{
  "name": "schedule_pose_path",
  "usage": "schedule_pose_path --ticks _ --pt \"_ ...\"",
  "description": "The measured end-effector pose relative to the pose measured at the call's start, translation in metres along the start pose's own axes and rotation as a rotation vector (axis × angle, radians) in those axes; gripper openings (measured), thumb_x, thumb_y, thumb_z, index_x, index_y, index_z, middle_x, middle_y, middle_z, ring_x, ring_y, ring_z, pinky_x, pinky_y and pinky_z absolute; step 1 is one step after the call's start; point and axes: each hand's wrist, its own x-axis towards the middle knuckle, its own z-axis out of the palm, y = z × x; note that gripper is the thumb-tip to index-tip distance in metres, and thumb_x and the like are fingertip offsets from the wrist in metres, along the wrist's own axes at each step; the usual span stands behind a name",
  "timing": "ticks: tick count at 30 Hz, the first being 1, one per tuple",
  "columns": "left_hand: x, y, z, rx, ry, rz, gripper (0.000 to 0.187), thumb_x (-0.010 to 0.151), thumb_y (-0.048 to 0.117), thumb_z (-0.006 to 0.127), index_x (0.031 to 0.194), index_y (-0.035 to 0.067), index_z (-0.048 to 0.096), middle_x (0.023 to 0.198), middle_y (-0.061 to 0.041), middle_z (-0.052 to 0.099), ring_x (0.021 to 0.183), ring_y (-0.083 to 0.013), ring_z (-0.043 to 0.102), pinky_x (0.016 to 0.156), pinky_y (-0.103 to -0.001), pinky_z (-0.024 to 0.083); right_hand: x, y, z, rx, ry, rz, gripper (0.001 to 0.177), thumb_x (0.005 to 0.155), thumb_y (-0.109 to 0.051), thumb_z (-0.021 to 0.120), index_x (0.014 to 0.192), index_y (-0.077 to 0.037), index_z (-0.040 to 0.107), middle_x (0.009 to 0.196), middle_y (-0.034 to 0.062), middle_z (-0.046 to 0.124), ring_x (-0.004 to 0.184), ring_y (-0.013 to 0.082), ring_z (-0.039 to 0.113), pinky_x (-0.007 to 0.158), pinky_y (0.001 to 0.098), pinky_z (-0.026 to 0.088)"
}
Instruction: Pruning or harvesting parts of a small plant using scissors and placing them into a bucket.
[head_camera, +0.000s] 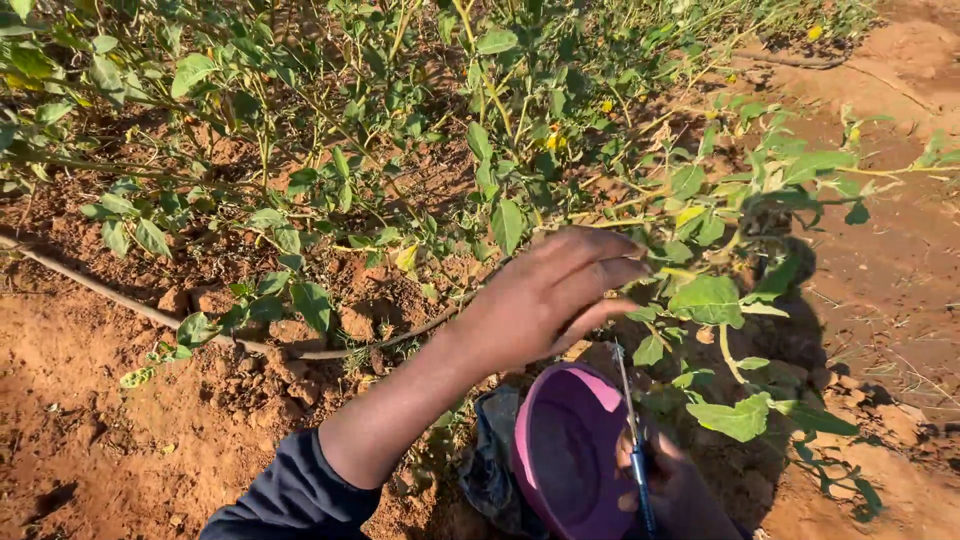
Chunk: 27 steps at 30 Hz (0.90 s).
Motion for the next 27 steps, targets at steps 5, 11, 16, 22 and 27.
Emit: schedule_pose_path --ticks 5,11,16,22,27 --pt "0.020 -0.018 0.018 0.050 -0.195 -0.060 0.024 0.105 0.024 0.068 0.122 0.006 0.064 0.115 -0.012 0.066 0.110 -0.0317 0.066 0.096 -0.045 0.057 -0.007 -0.016 -0.037 0.043 -0.061 -0.005 0.074 0.059 -0.026 0.104 0.109 -0.008 0.053 0.097 0.0064 0.055 0.087 0.0214 0.058 0.077 0.0353 0.050" --pt "0.028 -0.038 -0.007 0.135 -0.064 -0.217 0.023 0.102 0.017 0.069 0.121 0.003 0.065 0.109 -0.017 0.064 0.102 -0.0353 0.066 0.089 -0.046 0.056 0.010 -0.064 -0.049 -0.036 -0.080 -0.218 0.050 0.076 -0.024 0.089 0.108 -0.009 0.053 0.087 0.0020 0.050 0.076 0.0144 0.049 0.068 0.0285 0.042" --pt "0.003 -0.054 -0.041 0.182 0.025 -0.474 0.037 0.092 0.006 0.063 0.128 0.007 0.068 0.114 -0.016 0.064 0.109 -0.0323 0.067 0.086 -0.041 0.059 0.046 -0.146 0.002 -0.268 0.172 -0.109 0.041 0.074 -0.022 0.085 0.099 -0.008 0.056 0.080 0.0020 0.051 0.071 0.0134 0.051 0.064 0.0279 0.045" --pt "-0.081 -0.067 -0.056 -0.008 0.302 -0.887 0.050 0.102 0.016 0.057 0.148 0.003 0.041 0.129 -0.015 0.063 0.119 -0.0223 0.064 0.103 -0.038 0.049 0.101 -0.198 0.069 -0.447 0.155 -0.282 0.034 0.075 -0.009 0.079 0.100 -0.003 0.056 0.083 -0.0008 0.049 0.075 0.0101 0.047 0.069 0.0302 0.048" --pt "-0.157 -0.070 -0.066 0.001 0.435 -1.037 0.038 0.106 0.030 0.057 0.116 0.000 0.078 0.077 -0.012 0.068 0.065 -0.0166 0.056 0.057 -0.035 0.042 0.123 -0.242 0.131 -0.774 0.169 -0.213 0.050 0.066 -0.014 0.089 0.106 -0.006 0.059 0.076 0.0062 0.063 0.061 0.0178 0.059 0.059 0.0355 0.050"
